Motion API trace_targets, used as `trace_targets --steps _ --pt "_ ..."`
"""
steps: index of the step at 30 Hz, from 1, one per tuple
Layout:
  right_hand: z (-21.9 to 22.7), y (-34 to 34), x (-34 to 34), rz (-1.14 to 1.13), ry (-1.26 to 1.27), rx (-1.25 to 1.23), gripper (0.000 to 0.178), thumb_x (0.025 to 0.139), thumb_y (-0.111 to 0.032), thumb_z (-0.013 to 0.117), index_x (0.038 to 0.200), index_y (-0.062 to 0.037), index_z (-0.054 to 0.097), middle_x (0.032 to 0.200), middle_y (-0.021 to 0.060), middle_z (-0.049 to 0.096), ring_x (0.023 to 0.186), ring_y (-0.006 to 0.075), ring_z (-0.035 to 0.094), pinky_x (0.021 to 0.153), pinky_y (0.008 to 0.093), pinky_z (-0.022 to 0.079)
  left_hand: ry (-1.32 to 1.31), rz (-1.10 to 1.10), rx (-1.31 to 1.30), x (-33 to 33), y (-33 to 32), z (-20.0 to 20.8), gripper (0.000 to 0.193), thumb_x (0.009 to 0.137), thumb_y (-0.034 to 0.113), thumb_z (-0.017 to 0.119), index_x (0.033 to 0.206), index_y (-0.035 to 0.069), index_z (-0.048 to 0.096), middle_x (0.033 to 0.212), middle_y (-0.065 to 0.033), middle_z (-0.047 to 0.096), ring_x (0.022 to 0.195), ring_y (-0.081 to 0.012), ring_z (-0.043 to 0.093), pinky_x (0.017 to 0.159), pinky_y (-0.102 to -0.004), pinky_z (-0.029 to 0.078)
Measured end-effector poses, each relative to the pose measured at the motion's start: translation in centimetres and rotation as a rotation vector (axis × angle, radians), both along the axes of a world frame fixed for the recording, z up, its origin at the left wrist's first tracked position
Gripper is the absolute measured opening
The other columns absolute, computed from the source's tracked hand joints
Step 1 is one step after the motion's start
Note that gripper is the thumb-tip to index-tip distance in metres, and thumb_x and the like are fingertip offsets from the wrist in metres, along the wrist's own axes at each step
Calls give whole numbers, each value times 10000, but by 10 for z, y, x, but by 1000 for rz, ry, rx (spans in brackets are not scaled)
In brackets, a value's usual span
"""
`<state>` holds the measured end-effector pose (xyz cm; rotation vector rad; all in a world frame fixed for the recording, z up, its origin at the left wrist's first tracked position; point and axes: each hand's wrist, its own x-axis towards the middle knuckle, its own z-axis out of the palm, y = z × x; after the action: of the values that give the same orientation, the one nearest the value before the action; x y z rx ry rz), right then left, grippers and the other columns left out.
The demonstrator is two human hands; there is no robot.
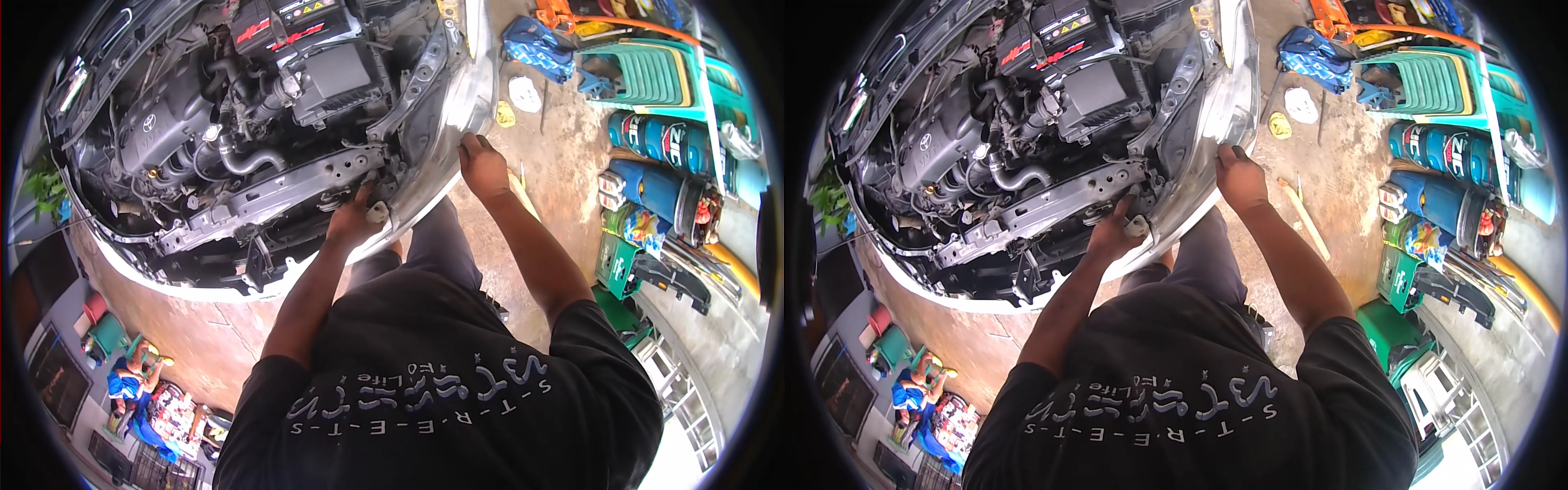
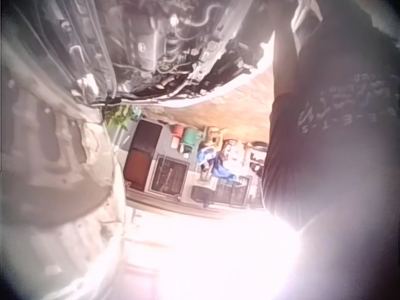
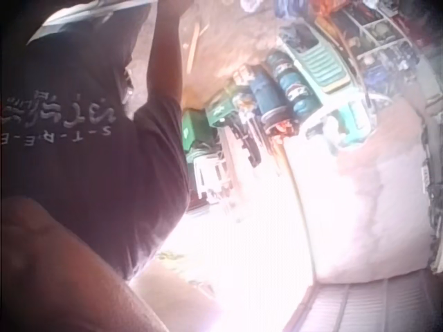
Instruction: The person secures the front bumper and headlight housing of a white car using plastic clips and screws, working by hand to align the components while the hood is open.
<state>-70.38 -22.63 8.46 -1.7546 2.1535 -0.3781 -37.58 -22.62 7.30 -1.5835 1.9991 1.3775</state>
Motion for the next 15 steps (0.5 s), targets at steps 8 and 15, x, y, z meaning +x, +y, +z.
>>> trace_targets --steps 8,15 --pt "16 16 33 81 -330 72 153 965 -140 733 1066 -70 643 1019 199 746 934 444 738 802 514 594 38 32 32 8 7 -9 1197 785 356 877 1722 199 148 1197 -311 751 1132 -504 725 1019 -543 579" --pt "5 44 123 444 -507 111 192 930 -113 766 1087 -67 666 1002 184 726 921 428 730 797 502 580 3 148 -45 19 24 -25 1138 723 359 936 1675 149 349 1261 -275 750 1214 -453 713 1047 -509 573"
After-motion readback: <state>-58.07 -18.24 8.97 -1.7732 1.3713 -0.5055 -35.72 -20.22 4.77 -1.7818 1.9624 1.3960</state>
